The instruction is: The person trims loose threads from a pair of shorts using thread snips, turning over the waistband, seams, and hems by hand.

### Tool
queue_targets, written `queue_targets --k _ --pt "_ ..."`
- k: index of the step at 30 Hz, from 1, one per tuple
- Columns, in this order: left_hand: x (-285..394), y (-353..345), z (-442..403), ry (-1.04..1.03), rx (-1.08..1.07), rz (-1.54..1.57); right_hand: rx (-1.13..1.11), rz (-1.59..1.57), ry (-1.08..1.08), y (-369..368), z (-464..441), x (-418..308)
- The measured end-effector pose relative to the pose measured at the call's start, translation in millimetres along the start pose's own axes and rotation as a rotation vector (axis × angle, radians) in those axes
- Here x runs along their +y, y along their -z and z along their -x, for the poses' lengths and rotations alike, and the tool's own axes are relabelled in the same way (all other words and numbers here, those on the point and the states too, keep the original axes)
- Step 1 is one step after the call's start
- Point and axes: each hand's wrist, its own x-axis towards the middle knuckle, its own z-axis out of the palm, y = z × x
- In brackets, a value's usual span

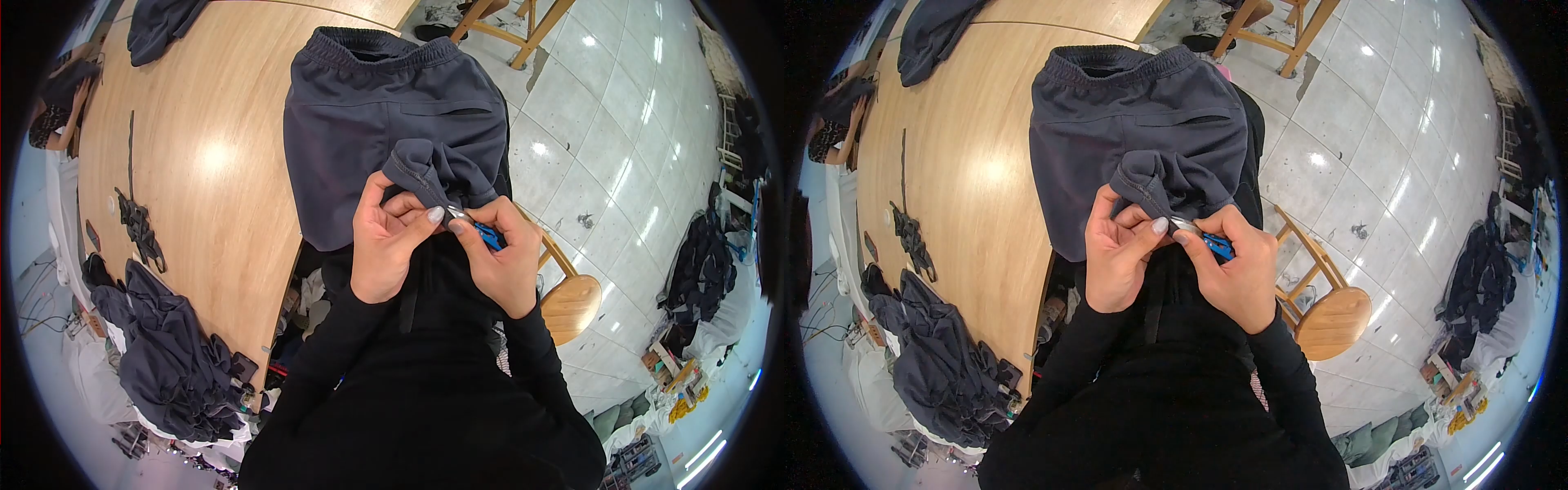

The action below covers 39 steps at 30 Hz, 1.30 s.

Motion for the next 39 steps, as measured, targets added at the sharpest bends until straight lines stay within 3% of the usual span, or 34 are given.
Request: queue_targets --k 39 --pt "-4.7 1.9 -2.4 -0.093 -0.034 -0.09 0.03 -0.011 0.001 -2.3 -2.5 2.8"
